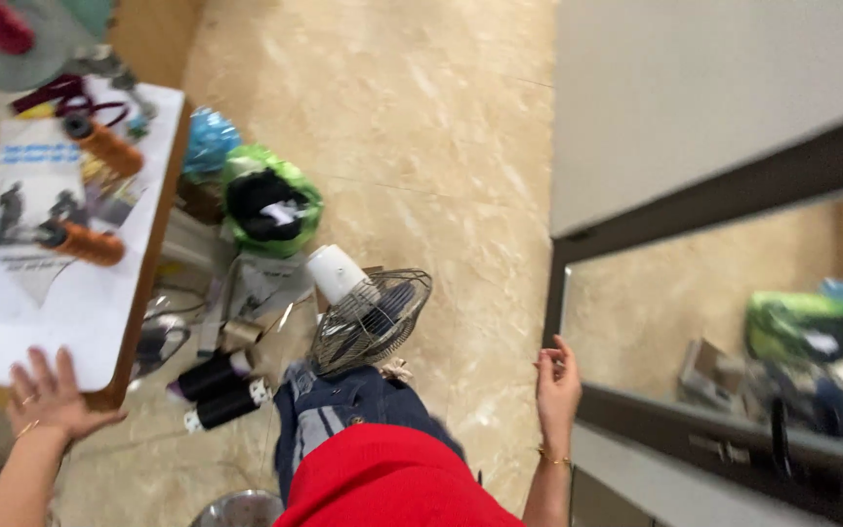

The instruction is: Organizing and placing thread spools onto an industrial sewing machine's spool stand.

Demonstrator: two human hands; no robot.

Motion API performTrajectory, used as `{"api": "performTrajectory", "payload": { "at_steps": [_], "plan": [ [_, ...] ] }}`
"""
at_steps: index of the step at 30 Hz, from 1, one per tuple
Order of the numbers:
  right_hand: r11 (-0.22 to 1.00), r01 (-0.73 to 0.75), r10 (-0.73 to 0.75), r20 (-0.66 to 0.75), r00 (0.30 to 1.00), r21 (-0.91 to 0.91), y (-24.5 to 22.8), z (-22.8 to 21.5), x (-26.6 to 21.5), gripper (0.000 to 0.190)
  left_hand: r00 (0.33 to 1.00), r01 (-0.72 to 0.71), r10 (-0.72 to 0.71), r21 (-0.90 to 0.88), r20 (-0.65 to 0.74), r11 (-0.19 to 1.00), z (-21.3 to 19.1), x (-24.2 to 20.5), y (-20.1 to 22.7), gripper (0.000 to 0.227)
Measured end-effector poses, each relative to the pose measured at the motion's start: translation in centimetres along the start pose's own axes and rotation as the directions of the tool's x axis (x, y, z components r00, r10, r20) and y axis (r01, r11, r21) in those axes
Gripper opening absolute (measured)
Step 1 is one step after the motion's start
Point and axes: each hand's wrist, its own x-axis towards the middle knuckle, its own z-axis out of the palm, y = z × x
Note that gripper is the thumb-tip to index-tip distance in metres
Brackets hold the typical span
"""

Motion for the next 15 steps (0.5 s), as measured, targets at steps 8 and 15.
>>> {"api": "performTrajectory", "payload": {
  "at_steps": [8,15],
  "plan": [
    [0.975,-0.046,0.092,0.207,0.974,-0.216,9.6,-3.2,15.1,0.046,0.790,0.031,-0.406,-0.632,-0.459,0.774,-0.1,-7.3,12.6,0.102],
    [0.963,-0.090,0.167,0.302,0.939,-0.252,17.5,-8.7,33.2,0.052,0.528,0.030,-0.792,-0.925,-0.307,0.379,3.3,-10.6,36.0,0.080]
  ]
}}
